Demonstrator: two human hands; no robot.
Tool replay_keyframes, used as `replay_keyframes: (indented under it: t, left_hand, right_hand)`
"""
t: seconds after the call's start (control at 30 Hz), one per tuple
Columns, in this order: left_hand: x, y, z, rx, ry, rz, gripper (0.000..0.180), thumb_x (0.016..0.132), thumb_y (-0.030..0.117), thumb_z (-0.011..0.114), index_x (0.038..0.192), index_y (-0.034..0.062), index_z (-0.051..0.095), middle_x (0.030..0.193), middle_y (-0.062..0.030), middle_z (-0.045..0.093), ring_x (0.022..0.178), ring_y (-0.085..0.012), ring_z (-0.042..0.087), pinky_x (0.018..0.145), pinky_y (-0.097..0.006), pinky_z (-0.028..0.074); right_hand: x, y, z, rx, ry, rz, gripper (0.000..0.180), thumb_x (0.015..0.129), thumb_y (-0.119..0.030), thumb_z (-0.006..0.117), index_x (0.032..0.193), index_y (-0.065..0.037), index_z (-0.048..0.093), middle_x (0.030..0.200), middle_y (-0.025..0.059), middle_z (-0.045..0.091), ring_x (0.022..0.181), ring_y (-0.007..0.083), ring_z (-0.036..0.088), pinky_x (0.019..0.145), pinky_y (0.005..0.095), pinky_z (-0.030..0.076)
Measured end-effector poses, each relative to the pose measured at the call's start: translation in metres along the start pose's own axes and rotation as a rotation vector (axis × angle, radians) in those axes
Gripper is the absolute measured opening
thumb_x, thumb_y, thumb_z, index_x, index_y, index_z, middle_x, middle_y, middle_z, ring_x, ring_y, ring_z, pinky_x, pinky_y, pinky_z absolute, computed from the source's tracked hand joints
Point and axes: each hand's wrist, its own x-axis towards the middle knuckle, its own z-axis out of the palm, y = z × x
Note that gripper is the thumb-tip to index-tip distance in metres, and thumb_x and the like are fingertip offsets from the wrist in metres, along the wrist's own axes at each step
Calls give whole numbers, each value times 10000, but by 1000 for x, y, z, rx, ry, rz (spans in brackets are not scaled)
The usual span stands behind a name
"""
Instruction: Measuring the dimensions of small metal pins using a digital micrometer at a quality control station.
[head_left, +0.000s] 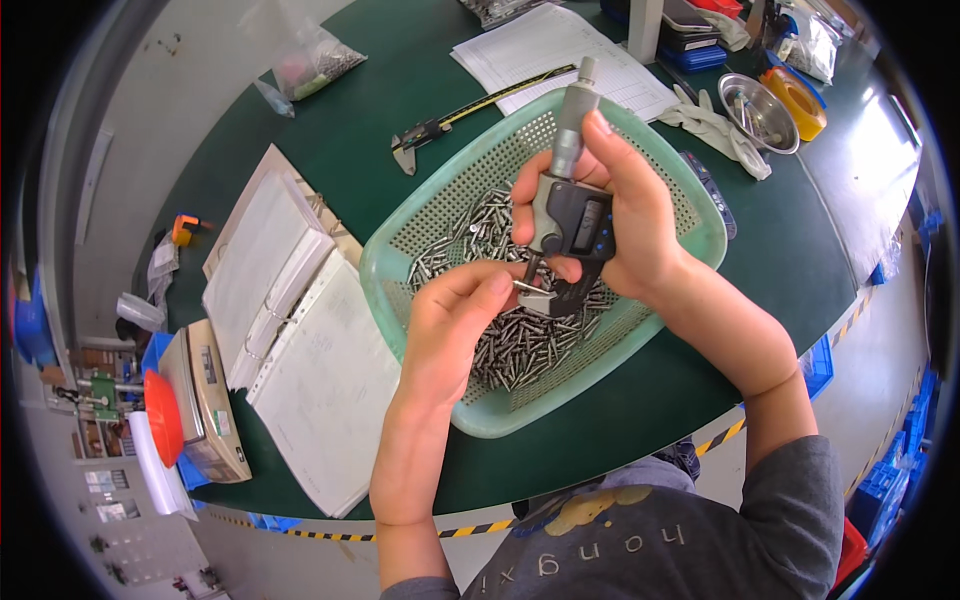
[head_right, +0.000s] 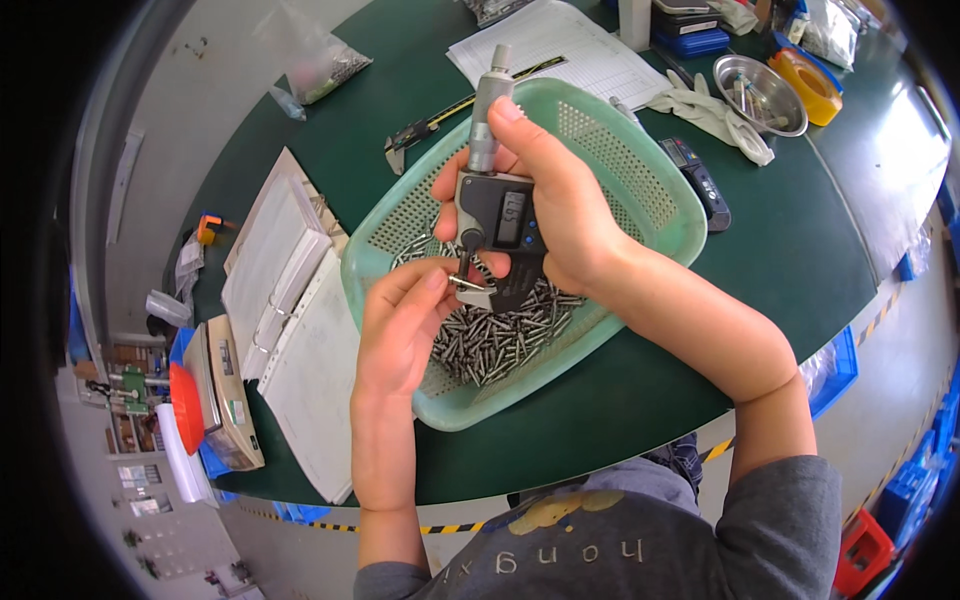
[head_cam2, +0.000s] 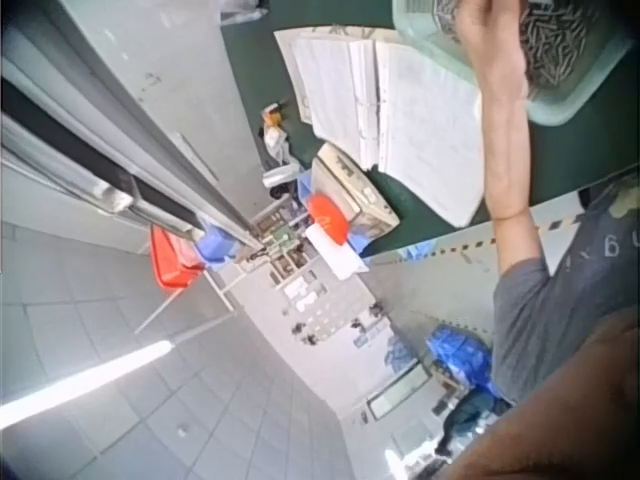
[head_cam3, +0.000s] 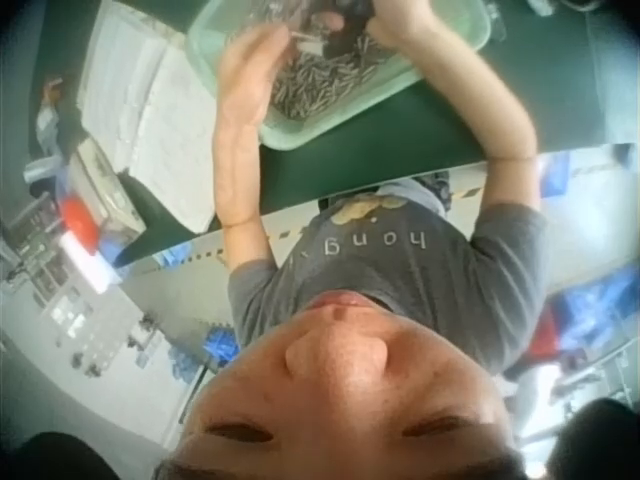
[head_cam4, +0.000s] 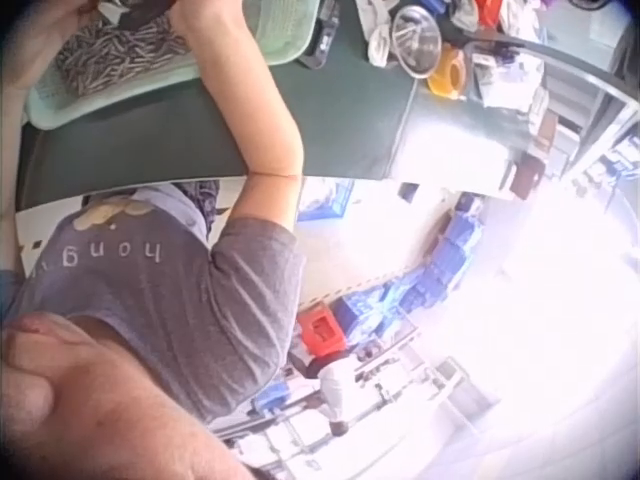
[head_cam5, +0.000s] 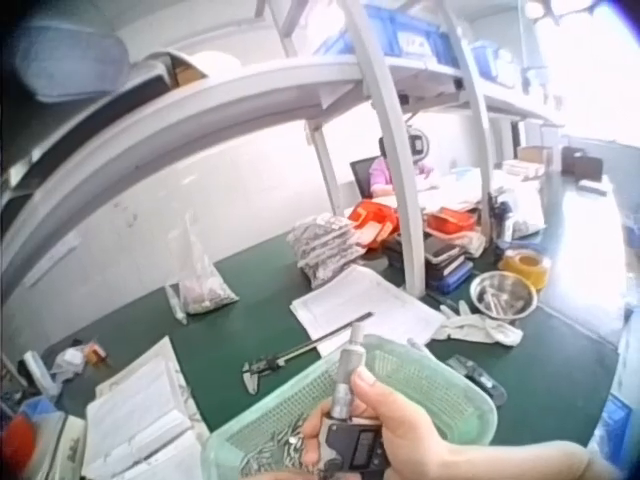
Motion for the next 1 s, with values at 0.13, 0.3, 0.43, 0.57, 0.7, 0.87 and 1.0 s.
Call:
replay_keyframes:
  t: [0.13, 0.3, 0.43, 0.57, 0.7, 0.87, 1.0]
  left_hand:
    - [1, 0, 4, -46, 82, -22, 160, 835, 132, 581, 893, -17, 588, 813, -16, 577, 747, -70, 493, 710, -210, 405]
    - [2, 0, 1, -56, 52, 9, 150, 805, 102, 619, 891, -16, 584, 802, -11, 570, 730, -57, 495, 657, -183, 394]
    - [0, 1, 1, -77, 62, -23, 163, 802, 87, 619, 921, -20, 590, 813, -14, 577, 729, -54, 501, 649, -181, 395]
    - [1, 0, -1, -86, 37, -1, 182, 794, 53, 614, 958, -25, 591, 827, -24, 584, 728, -56, 510, 642, -176, 405]
    - [1, -2, 0, -106, 8, 19, 187, 793, 39, 608, 964, -32, 587, 837, -34, 586, 739, -62, 521, 648, -176, 419]
    - [-3, -1, -1, -89, 15, -5, 187, 799, 40, 599, 970, -33, 582, 850, -40, 586, 758, -73, 529, 679, -194, 430]
    - [-4, 10, -4, 131, 139, 89, 167, 797, 62, 595, 941, -24, 592, 832, -52, 591, 792, -122, 553, 713, -240, 440]
  right_hand:
    - [2, 3, 0, 4, 8, 0, 598, 848, -559, 318, 822, -11, 554, 663, 111, 589, 411, 136, 457, 403, 234, 381]
    - [1, 2, 0, -37, 16, -11, 586, 887, -497, 249, 845, -2, 559, 665, 112, 589, 413, 140, 457, 417, 241, 388]
    - [3, 0, 1, -25, 28, 10, 581, 917, -420, 175, 863, 9, 562, 668, 118, 590, 428, 143, 465, 426, 249, 395]
    - [4, -1, 0, 20, 7, 27, 591, 899, -466, 210, 849, 7, 560, 670, 122, 590, 444, 141, 471, 419, 247, 393]
    - [1, -1, 1, -9, 39, 28, 599, 854, -544, 294, 828, -6, 559, 662, 119, 587, 445, 137, 474, 403, 242, 385]
    - [-1, 1, 3, -8, 34, 34, 596, 837, -565, 331, 820, -14, 559, 657, 113, 586, 435, 135, 477, 396, 242, 385]
    - [1, 3, 3, -19, 39, 26, 629, 851, -580, 285, 819, -12, 554, 655, 118, 584, 426, 139, 477, 373, 236, 379]
